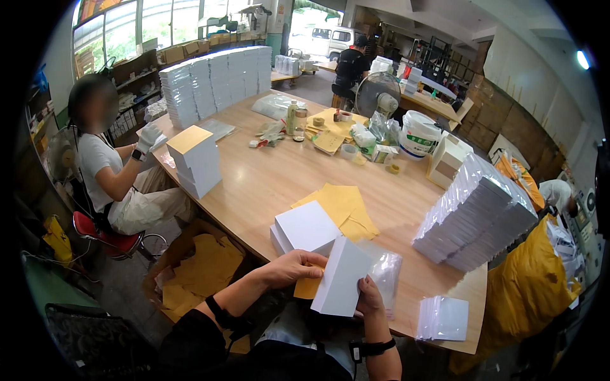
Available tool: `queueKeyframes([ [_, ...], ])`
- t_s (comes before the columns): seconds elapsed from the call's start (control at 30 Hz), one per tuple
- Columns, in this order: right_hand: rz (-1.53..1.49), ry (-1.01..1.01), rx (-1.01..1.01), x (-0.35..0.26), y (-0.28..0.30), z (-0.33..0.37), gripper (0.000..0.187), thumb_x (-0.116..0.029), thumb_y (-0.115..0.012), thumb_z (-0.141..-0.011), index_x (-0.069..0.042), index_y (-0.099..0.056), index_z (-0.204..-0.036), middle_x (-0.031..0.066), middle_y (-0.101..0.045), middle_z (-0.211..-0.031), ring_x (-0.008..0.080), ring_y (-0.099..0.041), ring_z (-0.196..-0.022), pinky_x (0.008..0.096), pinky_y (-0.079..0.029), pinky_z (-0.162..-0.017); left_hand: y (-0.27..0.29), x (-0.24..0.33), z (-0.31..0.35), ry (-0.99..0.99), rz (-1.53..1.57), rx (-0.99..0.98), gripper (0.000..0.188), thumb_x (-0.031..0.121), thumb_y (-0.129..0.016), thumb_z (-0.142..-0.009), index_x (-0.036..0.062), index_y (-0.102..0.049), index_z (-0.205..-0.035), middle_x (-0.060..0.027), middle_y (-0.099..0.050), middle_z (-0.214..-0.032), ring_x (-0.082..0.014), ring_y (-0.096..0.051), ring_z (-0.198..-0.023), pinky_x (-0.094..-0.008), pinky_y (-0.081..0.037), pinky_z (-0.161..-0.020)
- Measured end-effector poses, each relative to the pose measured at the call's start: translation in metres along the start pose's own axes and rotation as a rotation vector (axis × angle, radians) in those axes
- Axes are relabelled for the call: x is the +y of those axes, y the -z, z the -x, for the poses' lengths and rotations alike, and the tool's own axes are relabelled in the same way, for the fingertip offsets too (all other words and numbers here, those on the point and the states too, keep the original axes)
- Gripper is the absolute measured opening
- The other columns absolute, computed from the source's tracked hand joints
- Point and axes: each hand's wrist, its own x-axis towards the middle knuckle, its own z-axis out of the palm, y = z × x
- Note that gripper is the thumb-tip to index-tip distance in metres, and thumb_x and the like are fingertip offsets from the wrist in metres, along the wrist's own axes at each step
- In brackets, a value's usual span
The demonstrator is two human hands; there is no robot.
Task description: The person repeatedly picks up white rectangular items and places them into clear plastic bags. They seal the bags and stack them on the table.
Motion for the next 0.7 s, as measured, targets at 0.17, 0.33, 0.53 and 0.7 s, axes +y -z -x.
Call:
queueKeyframes([
  [0.17, -0.003, 0.008, 0.038, 0.007, 0.012, 0.009, 0.067, -0.031, -0.076, -0.089, -0.002, -0.046, -0.141, 0.0089, -0.062, -0.129, 0.0222, -0.062, -0.118, 0.0374, -0.051, -0.100, 0.000, -0.007, -0.002, 0.043, 0.154, -0.054, 0.042, 0.021, -0.071, -0.094, -0.0045, -0.063, -0.127, -0.0049, -0.067, -0.120, -0.0128, -0.061, -0.109, -0.0271, -0.047, -0.099],
  [0.33, 0.045, -0.008, 0.043, 0.008, 0.012, 0.009, 0.063, -0.029, -0.074, -0.091, -0.002, -0.046, -0.141, 0.0093, -0.062, -0.129, 0.0224, -0.062, -0.118, 0.0377, -0.050, -0.101, 0.000, -0.014, -0.001, 0.022, 0.037, 0.060, 0.022, 0.010, -0.063, -0.094, -0.0026, -0.063, -0.112, -0.0022, -0.066, -0.107, -0.0099, -0.060, -0.100, -0.0252, -0.047, -0.092],
  [0.53, 0.120, -0.071, 0.070, 0.008, -0.004, 0.009, 0.054, -0.021, -0.065, -0.096, 0.000, -0.045, -0.140, 0.0121, -0.060, -0.131, 0.0241, -0.060, -0.119, 0.0405, -0.049, -0.103, -0.007, -0.014, 0.028, -0.046, -0.154, 0.268, 0.016, 0.006, -0.054, -0.094, -0.0016, -0.061, -0.106, -0.0007, -0.063, -0.099, -0.0075, -0.056, -0.092, -0.0239, -0.046, -0.088],
  [0.7, 0.194, -0.100, 0.120, 0.008, -0.041, 0.008, 0.050, -0.014, -0.063, -0.096, 0.001, -0.045, -0.140, 0.0124, -0.060, -0.131, 0.0249, -0.060, -0.119, 0.0413, -0.048, -0.104, 0.023, -0.011, 0.074, -0.177, -0.214, 0.493, 0.006, 0.007, -0.058, -0.095, 0.0033, -0.060, -0.098, 0.0046, -0.060, -0.090, -0.0037, -0.054, -0.082, -0.0202, -0.046, -0.073],
])
